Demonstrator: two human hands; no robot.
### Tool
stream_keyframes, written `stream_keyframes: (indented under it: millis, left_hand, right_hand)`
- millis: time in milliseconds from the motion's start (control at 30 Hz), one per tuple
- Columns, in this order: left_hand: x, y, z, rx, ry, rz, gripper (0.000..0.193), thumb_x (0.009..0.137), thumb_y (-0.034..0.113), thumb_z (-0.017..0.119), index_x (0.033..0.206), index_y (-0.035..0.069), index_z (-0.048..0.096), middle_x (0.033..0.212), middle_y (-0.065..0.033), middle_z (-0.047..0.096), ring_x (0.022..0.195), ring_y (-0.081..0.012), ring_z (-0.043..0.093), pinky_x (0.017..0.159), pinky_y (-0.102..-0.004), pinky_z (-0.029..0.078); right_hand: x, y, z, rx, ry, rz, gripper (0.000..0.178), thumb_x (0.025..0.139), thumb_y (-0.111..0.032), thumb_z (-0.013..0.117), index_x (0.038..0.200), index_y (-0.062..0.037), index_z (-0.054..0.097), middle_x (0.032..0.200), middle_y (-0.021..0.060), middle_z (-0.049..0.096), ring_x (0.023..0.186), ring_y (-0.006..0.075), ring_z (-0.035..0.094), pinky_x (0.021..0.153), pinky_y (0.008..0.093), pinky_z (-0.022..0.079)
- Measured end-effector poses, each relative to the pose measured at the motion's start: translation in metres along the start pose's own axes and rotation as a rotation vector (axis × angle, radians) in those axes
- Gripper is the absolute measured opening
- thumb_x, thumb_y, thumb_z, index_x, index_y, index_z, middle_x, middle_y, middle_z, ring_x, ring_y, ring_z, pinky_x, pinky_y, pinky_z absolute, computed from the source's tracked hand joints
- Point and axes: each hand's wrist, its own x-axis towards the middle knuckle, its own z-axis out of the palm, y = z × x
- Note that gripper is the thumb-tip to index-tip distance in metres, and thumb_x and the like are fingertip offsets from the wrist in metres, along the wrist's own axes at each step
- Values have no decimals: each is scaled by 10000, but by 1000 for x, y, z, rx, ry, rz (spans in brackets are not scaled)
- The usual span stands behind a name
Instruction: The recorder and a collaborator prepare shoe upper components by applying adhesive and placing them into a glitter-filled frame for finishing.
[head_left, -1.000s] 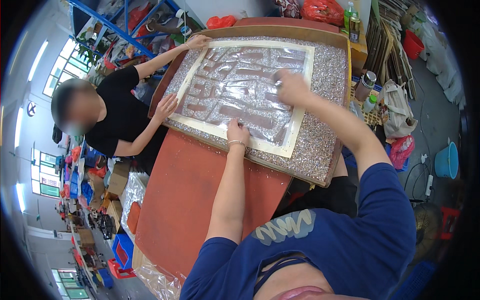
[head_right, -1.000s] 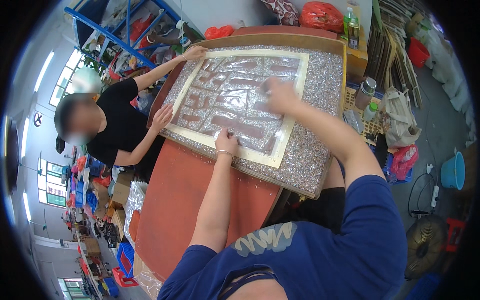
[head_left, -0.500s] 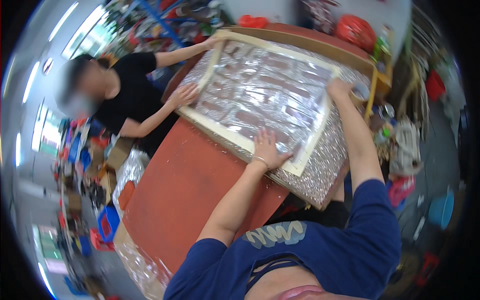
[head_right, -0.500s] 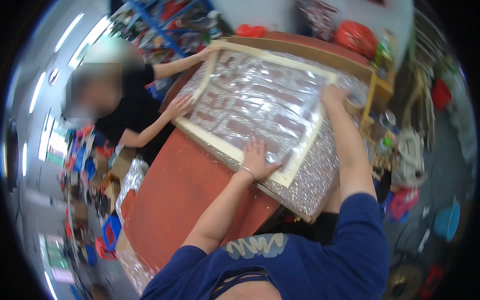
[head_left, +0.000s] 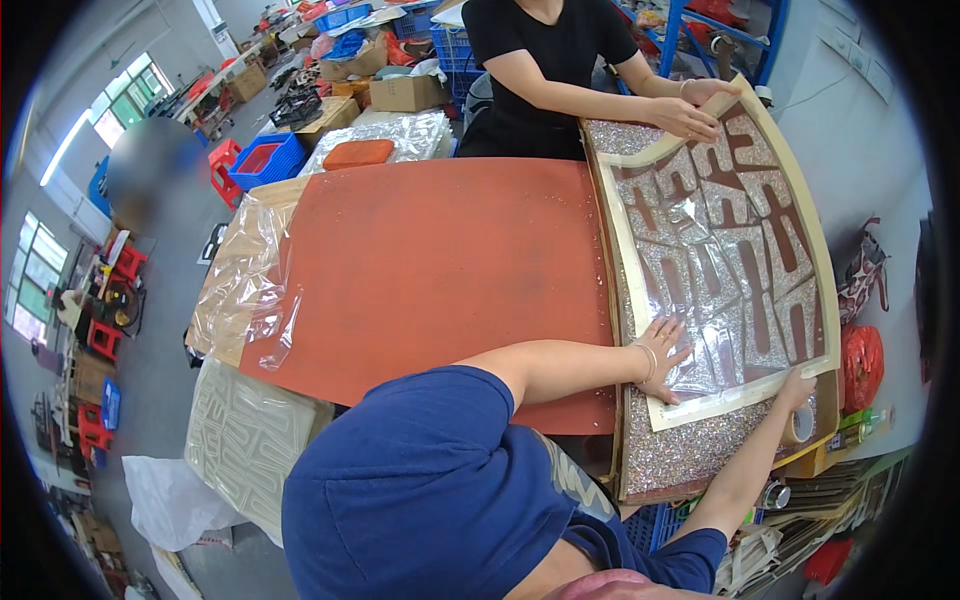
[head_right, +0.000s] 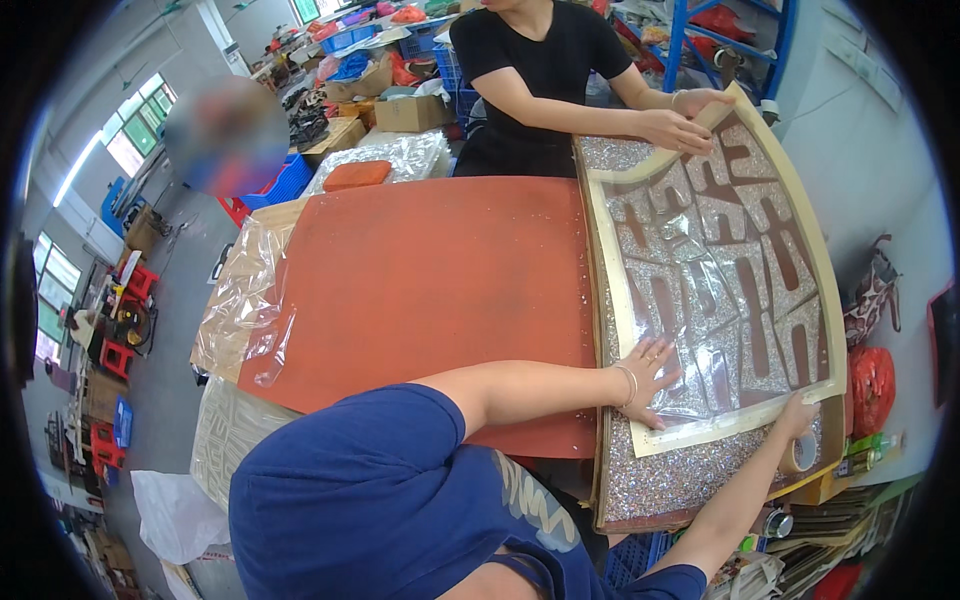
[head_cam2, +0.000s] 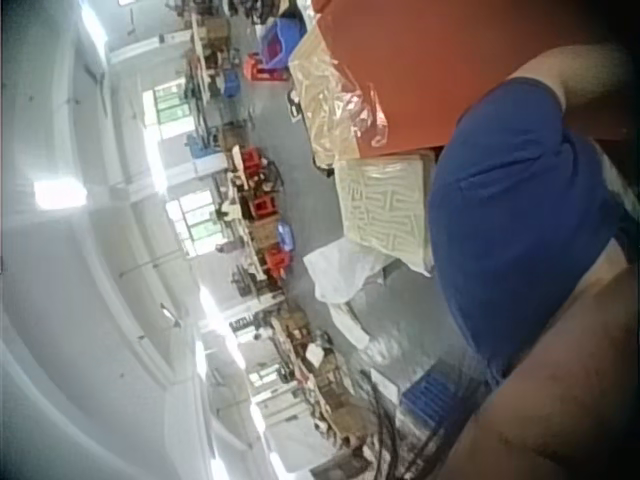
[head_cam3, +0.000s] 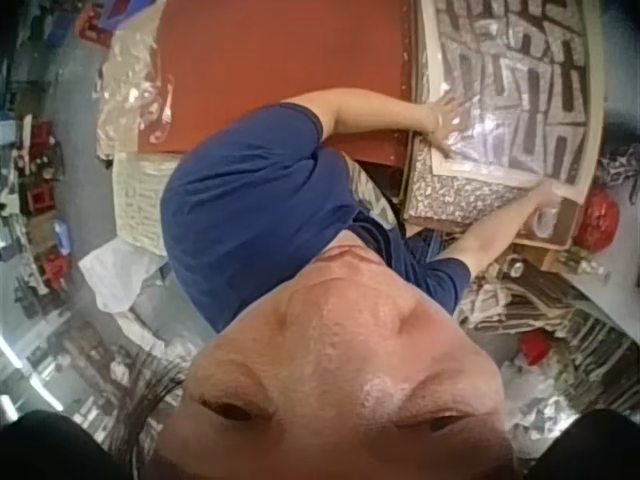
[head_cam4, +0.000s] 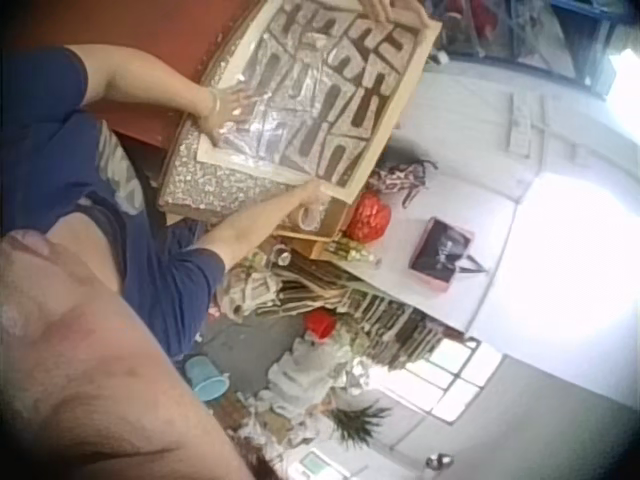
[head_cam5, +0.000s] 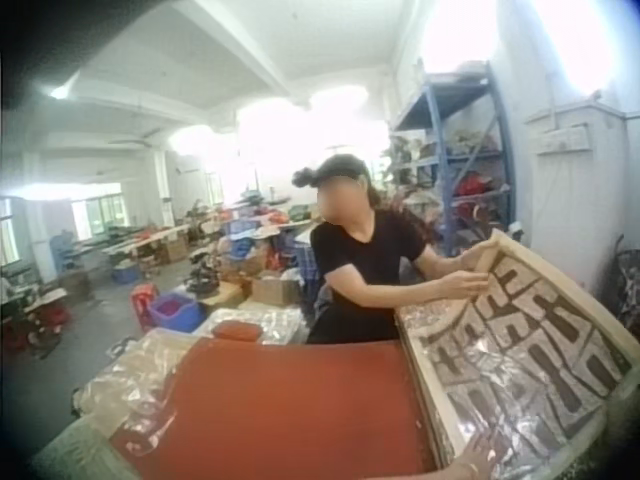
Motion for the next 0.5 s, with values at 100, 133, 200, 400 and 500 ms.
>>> stream_keyframes:
  millis: [100,133,200,400,500]
  left_hand:
    - [2,3,-1,-1,3,21,1034,755,801,392,1500,115,177,1522,-296,20,1418,-442,-50,1118,-566,-45]
    - [3,4,-2,-1,5,29,1034,755,801,392,1500,115,177,1522,-296,20,1418,-442,-50,1118,-566,-45]
    - [5,8,-3,-39,9,39,961,798,759,383,1496,125,201,1535,-265,20,1424,-424,-48,1102,-600,-54]
    - [47,4,-4,-180,100,-101,832,847,685,396,1484,168,257,1549,-210,68,1434,-383,3,1092,-641,-27]
    - [145,-55,-13,-569,-293,-119,840,846,687,398,1483,158,257,1551,-185,108,1427,-395,70,1089,-660,35]
  right_hand:
    - [-2,-14,-28,867,-66,129,587,863,-330,626,1302,14,444,1108,141,618,990,270,605,987,430,357]
    - [-6,-12,-38,865,-57,129,587,863,-330,626,1302,14,444,1108,141,618,990,270,605,987,430,357]
    - [-16,-7,-55,1701,-557,232,580,886,-302,655,1327,3,436,1140,86,566,986,210,568,906,343,432]
    - [-40,-22,-104,1132,-336,-40,505,928,-359,594,1195,65,532,1038,99,585,910,185,584,757,305,485]
    - [-50,-42,-174,967,-311,-93,517,921,-409,587,1026,97,620,838,126,616,757,190,605,700,314,499]
